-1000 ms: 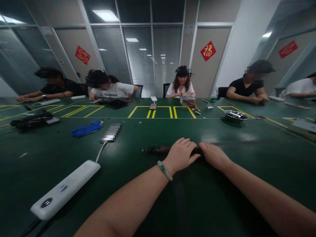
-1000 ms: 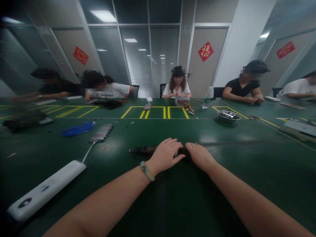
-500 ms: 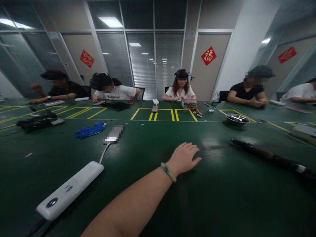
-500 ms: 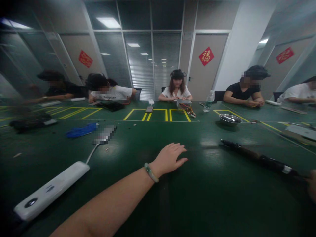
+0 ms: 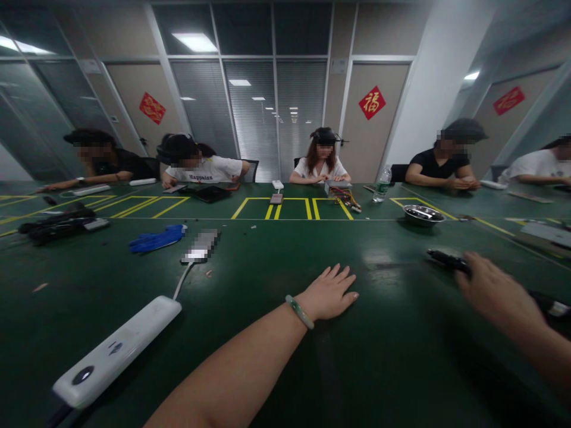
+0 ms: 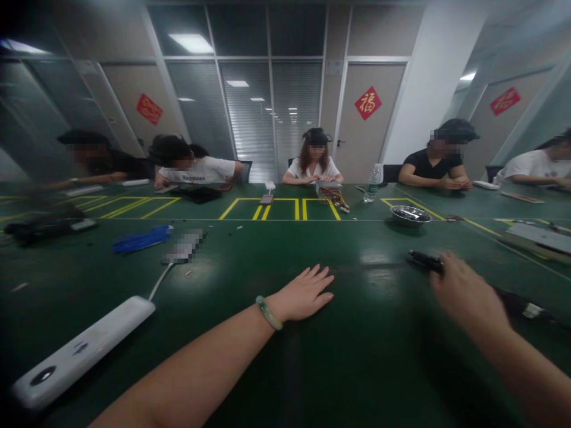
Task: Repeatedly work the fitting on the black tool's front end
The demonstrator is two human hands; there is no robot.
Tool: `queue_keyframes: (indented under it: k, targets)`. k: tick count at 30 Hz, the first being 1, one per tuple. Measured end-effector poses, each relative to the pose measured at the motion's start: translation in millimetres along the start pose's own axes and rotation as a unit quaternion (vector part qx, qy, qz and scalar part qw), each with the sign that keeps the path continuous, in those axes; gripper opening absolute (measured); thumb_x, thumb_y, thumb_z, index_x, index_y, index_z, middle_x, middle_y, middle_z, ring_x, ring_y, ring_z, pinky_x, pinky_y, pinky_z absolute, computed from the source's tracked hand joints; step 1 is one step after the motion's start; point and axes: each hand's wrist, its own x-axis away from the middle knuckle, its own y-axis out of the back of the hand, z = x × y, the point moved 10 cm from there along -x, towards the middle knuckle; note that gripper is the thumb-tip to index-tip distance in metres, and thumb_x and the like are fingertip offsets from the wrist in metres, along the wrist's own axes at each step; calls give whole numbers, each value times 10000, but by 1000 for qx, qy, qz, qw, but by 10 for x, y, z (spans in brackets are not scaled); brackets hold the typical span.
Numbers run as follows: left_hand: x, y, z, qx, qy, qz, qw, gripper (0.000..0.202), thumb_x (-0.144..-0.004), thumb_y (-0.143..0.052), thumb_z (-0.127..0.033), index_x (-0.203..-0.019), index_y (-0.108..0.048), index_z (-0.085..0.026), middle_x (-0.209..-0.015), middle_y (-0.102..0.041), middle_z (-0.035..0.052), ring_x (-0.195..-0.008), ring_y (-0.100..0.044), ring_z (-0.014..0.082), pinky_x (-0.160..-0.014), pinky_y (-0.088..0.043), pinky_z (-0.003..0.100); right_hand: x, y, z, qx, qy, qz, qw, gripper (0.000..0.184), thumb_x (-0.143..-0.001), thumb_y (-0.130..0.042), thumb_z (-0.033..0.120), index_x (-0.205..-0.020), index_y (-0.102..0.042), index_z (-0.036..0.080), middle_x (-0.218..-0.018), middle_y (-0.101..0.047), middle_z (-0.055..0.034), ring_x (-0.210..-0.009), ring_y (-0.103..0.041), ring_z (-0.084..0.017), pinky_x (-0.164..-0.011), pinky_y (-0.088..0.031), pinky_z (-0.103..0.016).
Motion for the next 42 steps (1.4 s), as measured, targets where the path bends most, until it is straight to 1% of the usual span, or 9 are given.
queue_keyframes:
  k: [6, 8, 10, 19, 24, 29, 35, 39, 42]
  targets:
    - [19, 62, -167, -66, -52, -56, 995, 566, -991, -211, -415, -1503, -174, -177, -1574, -118, 44, -1448, -59, 231, -1186, -109, 412, 202, -587, 2436, -143, 243, 130, 951, 525, -973, -317, 410, -1469, -310, 238, -1514, -285, -24, -1401, -219, -221, -1153, -213, -455]
    - [9, -10, -227, -88, -74, -49, 992, 593, -960, -316, -355, -1510, -155, -201, -1571, -139, 9, -1446, -74, 237, -1193, -99, 383, 400, -700, 2911, -200, 305, 181, 914, 504, -972, -348, 422, -1450, -352, 265, -1488, -339, -18, -1388, -250, -224, -1154, -199, -460]
    - [-6, -90, -230, -96, -76, -30, 992, 625, -920, -389, -323, -1505, -188, -237, -1555, -205, -21, -1442, -106, 247, -1187, -135, 368, 521, -800, 3076, -235, 322, 221, 890, 487, -971, -358, 457, -1421, -406, 276, -1444, -413, -24, -1359, -309, -233, -1142, -218, -469]
    - [63, -95, -266, -37, -79, 67, 994, 623, -936, -313, -366, -1506, -166, -162, -1581, -48, 37, -1444, 18, 240, -1175, -79, 400, 529, -815, 2955, -273, 329, 267, 863, 531, -961, -379, 511, -1433, -391, 268, -1441, -416, -35, -1349, -323, -241, -1143, -213, -449]
    - [13, -166, -231, -44, -80, 57, 994, 657, -921, -353, -385, -1512, -136, -195, -1583, -20, -7, -1442, 57, 216, -1177, -76, 345, 533, -822, 2942, -280, 328, 281, 857, 576, -936, -422, 546, -1443, -373, 276, -1458, -391, -36, -1363, -298, -251, -1151, -193, -455]
    - [-63, -361, -153, -72, -81, 67, 992, 770, -868, -489, -359, -1513, -115, -171, -1584, -16, 45, -1440, 24, 298, -1182, -74, 441, 529, -845, 2862, -288, 337, 303, 844, 710, -855, -537, 606, -1454, -350, 274, -1475, -362, -55, -1369, -285, -268, -1153, -182, -464]
    - [-1, -161, -237, -50, -92, 50, 993, 701, -926, -448, -387, -1501, -146, -123, -1570, -117, 105, -1446, -66, 250, -1181, -118, 406, 469, -779, 2722, -257, 344, 314, 847, 774, -787, -642, 587, -1448, -352, 308, -1466, -380, -31, -1353, -321, -260, -1139, -227, -452]
    - [24, 51, -309, -22, -102, 11, 994, 599, -977, -317, -468, -1484, -222, -163, -1545, -232, 77, -1439, -141, 203, -1176, -120, 392, 218, -853, 2296, -195, 307, 299, 882, 623, -817, -616, 540, -1377, -470, 309, -1411, -458, -21, -1299, -403, -264, -1109, -290, -451]
    - [27, 53, -265, 6, -78, 28, 997, 644, -965, -219, -575, -1488, -218, -198, -1557, -194, 49, -1444, -107, 212, -1170, -121, 413, -158, -942, 1542, -116, 185, 258, 941, 537, -851, -545, 535, -1329, -530, 290, -1323, -545, -50, -1204, -500, -292, -1036, -371, -477]
